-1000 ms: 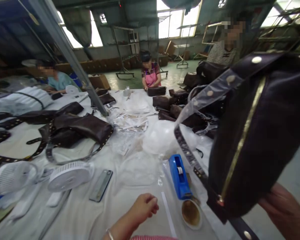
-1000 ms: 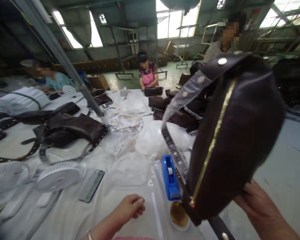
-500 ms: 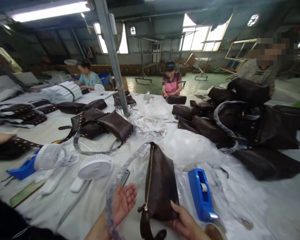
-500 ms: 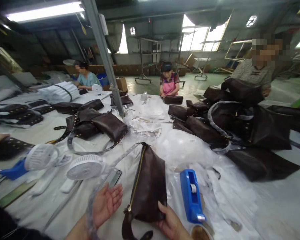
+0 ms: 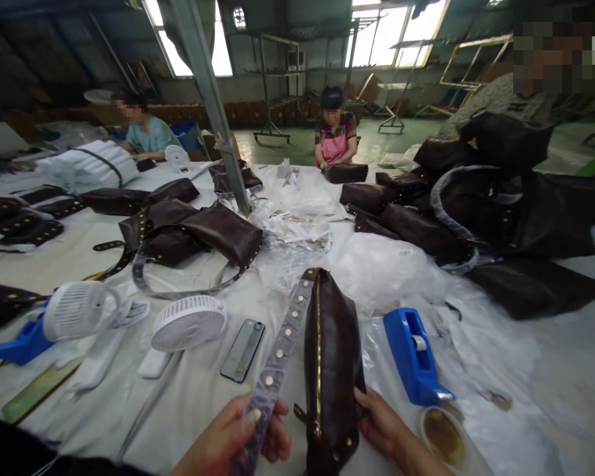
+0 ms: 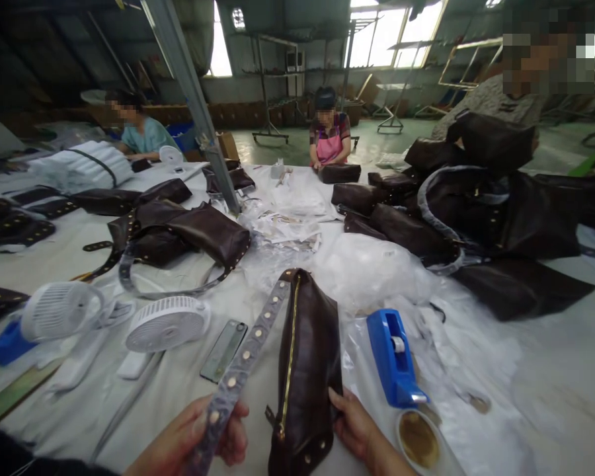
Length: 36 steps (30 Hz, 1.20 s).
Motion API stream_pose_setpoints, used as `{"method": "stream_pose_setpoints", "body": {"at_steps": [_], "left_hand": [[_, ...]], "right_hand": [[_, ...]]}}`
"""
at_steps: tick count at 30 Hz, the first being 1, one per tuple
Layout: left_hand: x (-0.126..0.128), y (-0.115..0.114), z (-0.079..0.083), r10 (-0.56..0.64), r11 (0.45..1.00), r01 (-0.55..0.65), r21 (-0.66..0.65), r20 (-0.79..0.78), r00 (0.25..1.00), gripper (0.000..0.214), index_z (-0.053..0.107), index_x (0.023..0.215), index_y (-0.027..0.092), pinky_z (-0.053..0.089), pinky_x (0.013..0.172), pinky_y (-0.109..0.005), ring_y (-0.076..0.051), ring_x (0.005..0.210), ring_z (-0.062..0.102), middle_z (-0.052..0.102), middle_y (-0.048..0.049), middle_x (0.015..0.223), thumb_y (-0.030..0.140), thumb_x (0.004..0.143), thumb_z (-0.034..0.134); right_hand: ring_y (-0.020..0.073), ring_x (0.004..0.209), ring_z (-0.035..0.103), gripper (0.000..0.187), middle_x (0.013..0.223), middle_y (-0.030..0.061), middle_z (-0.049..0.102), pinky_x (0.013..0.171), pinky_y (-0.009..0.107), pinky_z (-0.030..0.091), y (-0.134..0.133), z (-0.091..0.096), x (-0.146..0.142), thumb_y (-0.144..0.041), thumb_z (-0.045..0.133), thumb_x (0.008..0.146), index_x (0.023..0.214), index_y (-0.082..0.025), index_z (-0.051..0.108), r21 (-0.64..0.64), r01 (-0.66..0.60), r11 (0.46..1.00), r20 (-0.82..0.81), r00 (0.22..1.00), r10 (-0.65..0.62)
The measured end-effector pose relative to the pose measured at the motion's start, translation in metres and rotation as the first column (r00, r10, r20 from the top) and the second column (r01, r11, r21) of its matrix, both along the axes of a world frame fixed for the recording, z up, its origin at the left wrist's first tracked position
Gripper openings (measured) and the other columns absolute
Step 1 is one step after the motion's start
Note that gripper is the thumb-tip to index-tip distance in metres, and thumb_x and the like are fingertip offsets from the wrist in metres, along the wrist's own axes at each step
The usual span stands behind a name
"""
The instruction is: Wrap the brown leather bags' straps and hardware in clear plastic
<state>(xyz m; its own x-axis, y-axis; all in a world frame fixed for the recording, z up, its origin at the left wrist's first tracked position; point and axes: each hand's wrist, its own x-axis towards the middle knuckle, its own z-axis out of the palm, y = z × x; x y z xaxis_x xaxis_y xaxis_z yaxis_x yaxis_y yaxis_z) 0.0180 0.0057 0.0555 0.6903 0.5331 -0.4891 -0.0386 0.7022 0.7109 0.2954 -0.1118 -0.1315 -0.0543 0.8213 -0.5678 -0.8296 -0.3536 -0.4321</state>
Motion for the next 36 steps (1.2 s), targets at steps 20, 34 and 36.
{"method": "stream_pose_setpoints", "body": {"at_steps": [20,34,36], "left_hand": [[-0.035,-0.101,-0.085,-0.21,0.95,0.106,0.293,0.352,0.912,0.053,0.062,0.123,0.016,0.043,0.1,-0.051,-0.034,0.109,0.062,0.071,-0.0128,0.099,0.048,0.082,0.07],[-0.042,-0.213,-0.057,0.009,0.906,-0.091,0.414,0.197,0.98,0.031,0.061,0.09,0.014,0.054,0.057,-0.028,-0.011,0.049,0.057,0.055,0.004,0.056,0.045,0.09,0.065],[-0.036,-0.218,-0.036,0.005,0.903,-0.091,0.419,0.201,0.98,0.031,0.061,0.089,0.014,0.054,0.056,-0.028,-0.01,0.047,0.055,0.053,0.0048,0.055,0.045,0.09,0.066]], "right_hand": [[0.0233,0.08,0.074,0.021,0.09,0.01,0.077,0.076,0.038,0.061,-0.035,-0.046,-0.029,-0.027,0.071,0.084,0.098,-0.011,0.068,0.107,0.203,0.973,0.154,0.964,-0.218],[0.0313,0.115,0.058,0.048,0.133,0.0161,0.058,0.081,0.039,0.055,-0.144,-0.022,-0.093,-0.036,0.073,0.075,0.118,-0.017,0.061,0.233,0.262,0.937,0.777,0.528,-0.341],[0.0302,0.122,0.053,0.049,0.136,0.0144,0.055,0.09,0.04,0.05,-0.167,-0.004,-0.103,-0.033,0.072,0.076,0.121,-0.019,0.061,0.328,0.188,0.926,0.81,0.448,-0.378]]}}
